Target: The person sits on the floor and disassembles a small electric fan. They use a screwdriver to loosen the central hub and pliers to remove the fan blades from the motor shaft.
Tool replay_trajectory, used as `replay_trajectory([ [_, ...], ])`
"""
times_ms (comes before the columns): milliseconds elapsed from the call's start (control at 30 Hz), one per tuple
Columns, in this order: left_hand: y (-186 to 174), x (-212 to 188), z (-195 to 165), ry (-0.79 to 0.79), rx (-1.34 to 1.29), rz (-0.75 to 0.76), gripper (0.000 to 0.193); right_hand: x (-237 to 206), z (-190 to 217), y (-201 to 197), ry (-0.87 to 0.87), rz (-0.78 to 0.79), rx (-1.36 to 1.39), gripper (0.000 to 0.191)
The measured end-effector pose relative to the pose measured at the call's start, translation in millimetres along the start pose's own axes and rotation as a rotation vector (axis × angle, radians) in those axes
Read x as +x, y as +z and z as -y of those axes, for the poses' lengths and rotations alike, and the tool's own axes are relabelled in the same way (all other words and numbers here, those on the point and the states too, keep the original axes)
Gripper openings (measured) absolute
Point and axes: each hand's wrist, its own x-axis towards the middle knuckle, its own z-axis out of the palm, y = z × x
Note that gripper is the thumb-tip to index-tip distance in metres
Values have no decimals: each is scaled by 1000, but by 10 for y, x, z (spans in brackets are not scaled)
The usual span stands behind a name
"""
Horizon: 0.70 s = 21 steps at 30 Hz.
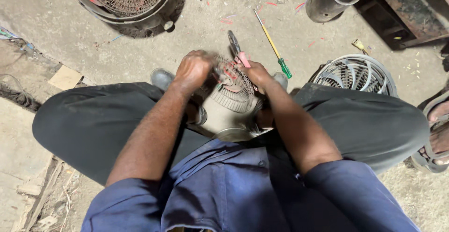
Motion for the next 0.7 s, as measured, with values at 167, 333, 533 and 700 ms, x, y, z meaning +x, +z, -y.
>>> replay_trajectory([
  [167,171,-95,91,-839,-329,-225,25,-34,-147,18,55,-36,230,36],
  [333,371,-60,-204,-1208,-608,79,24,-69,-193,62,180,-51,346,31],
  [533,717,86,-750,-1264,-785,61,46,-74,-177,184,71,24,399,30],
  [700,707,57,-726,-1095,-1289,-219,27,-250,-100,265,-7,20,301,31],
])
